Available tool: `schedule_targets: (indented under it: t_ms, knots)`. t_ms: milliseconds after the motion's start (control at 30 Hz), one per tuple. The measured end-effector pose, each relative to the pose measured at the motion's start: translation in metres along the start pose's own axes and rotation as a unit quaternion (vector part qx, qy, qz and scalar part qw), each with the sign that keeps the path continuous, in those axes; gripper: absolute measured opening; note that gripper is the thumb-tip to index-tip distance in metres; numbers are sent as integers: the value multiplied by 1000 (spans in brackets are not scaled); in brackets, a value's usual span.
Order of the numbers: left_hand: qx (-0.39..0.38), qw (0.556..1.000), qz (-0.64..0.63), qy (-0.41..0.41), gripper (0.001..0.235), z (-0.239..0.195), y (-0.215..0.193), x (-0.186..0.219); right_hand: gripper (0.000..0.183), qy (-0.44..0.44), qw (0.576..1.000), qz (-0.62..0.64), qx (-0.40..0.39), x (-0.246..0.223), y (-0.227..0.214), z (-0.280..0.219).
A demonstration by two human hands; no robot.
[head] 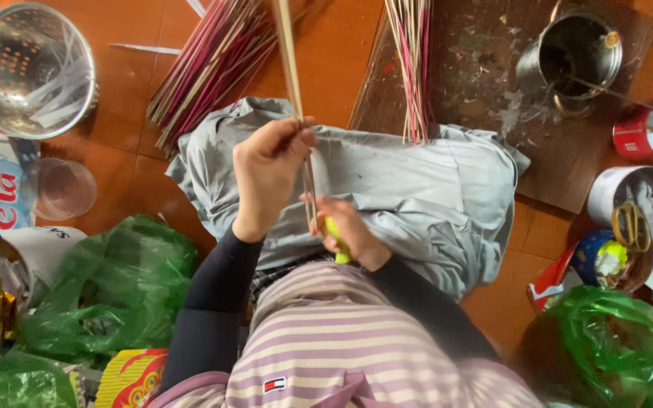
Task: The person sits on the floor and uses a knife to sharpen the ends of thin wooden sticks. They pick up sticks from a pile, hold them against a cloth on their lap, and scrape the knife along the wood to create a point. The sharpened sticks are placed into a separate pile.
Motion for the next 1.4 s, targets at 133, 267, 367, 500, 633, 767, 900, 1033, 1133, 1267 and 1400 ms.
schedule_targets:
  t_ms: [133, 267, 367, 500, 633, 767, 900, 1033, 1133, 1267, 1400]
  knots:
    - [30, 970, -190, -147, 21, 17, 14, -69, 39, -88, 996, -32, -9, -21, -11, -15]
    - [-4, 969, -168, -183, 26, 11, 29, -138, 25, -142, 964, -219, 55, -15, -19, -6]
    - [-42, 995, -28, -82, 32, 29, 25, -170, 24, -154, 906, -364, 149, -34, -49, 10]
    - [-16, 986, 158, 49, 30, 93, 8, -205, 22, -327, 778, -474, 252, -98, -117, 23]
    - [62, 945, 301, 112, 17, 170, 3, -253, 23, -245, 699, -542, 398, -136, -168, 63]
    - [116, 882, 442, 118, 17, 197, 1, -307, 26, -282, 604, -613, 424, -133, -202, 103]
    - [144, 817, 554, 77, 20, 204, -7, -335, 30, -257, 567, -641, 448, -123, -221, 114]
    - [131, 796, 588, 60, 11, 206, -7, -343, 35, -242, 546, -649, 471, -122, -224, 113]
    - [135, 786, 601, 50, 10, 202, -10, -344, 34, -292, 551, -627, 466, -120, -219, 113]
    - [152, 789, 591, 71, 10, 202, -12, -333, 31, -324, 585, -586, 457, -123, -213, 109]
    - [149, 824, 533, 126, 8, 197, -17, -308, 28, -379, 611, -538, 440, -121, -194, 100]
Point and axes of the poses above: each hand's wrist, its own z-axis towards the middle knuckle, its own y-axis out of the palm, x = y × z, the point moved 1 cm from there along z, towards the middle knuckle, and after that the axes turned 11 degrees about x, right-handed, at the moved point
